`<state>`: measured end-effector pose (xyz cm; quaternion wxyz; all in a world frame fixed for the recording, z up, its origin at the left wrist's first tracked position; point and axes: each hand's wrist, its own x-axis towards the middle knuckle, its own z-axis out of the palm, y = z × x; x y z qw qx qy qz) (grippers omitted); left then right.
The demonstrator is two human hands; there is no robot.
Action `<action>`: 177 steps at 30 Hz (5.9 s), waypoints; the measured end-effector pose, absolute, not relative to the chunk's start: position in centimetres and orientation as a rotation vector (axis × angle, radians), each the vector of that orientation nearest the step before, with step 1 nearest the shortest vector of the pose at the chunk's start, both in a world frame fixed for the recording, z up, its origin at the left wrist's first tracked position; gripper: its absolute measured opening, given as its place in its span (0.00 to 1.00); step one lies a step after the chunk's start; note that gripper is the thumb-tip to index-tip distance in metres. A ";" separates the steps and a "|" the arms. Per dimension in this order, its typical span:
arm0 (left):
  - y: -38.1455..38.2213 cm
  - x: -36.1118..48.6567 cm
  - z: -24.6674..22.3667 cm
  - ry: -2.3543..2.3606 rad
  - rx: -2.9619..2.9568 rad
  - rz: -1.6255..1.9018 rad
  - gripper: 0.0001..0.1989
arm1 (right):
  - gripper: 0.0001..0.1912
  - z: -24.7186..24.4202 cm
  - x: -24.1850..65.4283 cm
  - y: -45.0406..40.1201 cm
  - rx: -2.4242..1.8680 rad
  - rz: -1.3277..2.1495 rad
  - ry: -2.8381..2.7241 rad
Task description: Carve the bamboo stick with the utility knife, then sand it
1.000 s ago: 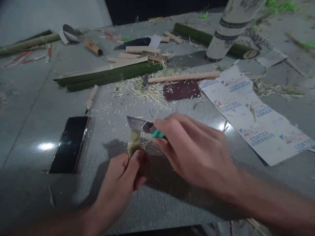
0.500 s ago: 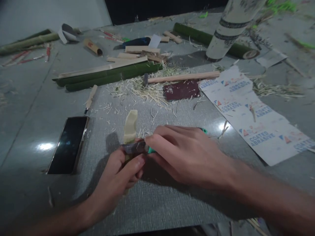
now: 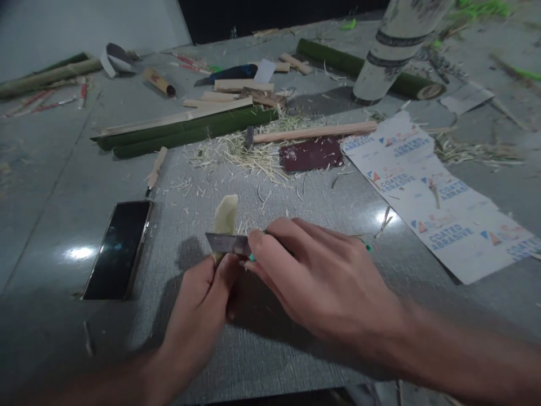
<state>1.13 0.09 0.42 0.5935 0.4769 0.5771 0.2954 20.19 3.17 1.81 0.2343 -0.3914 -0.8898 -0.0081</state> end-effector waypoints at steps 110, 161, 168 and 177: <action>0.9 0.3 0.2 0.569 0.492 0.621 0.11 | 0.12 1.6 22.4 5.5 -0.999 0.685 -2.439; 1.3 -0.1 -1.6 0.374 0.284 0.560 0.18 | 0.15 2.4 22.3 5.4 -1.108 0.905 -2.528; 1.3 -0.2 -1.7 0.394 0.267 0.540 0.12 | 0.16 2.4 22.4 5.4 -1.128 0.924 -2.529; 1.5 -0.4 -1.8 0.362 0.233 0.531 0.12 | 0.15 2.5 22.5 5.3 -1.170 0.895 -2.557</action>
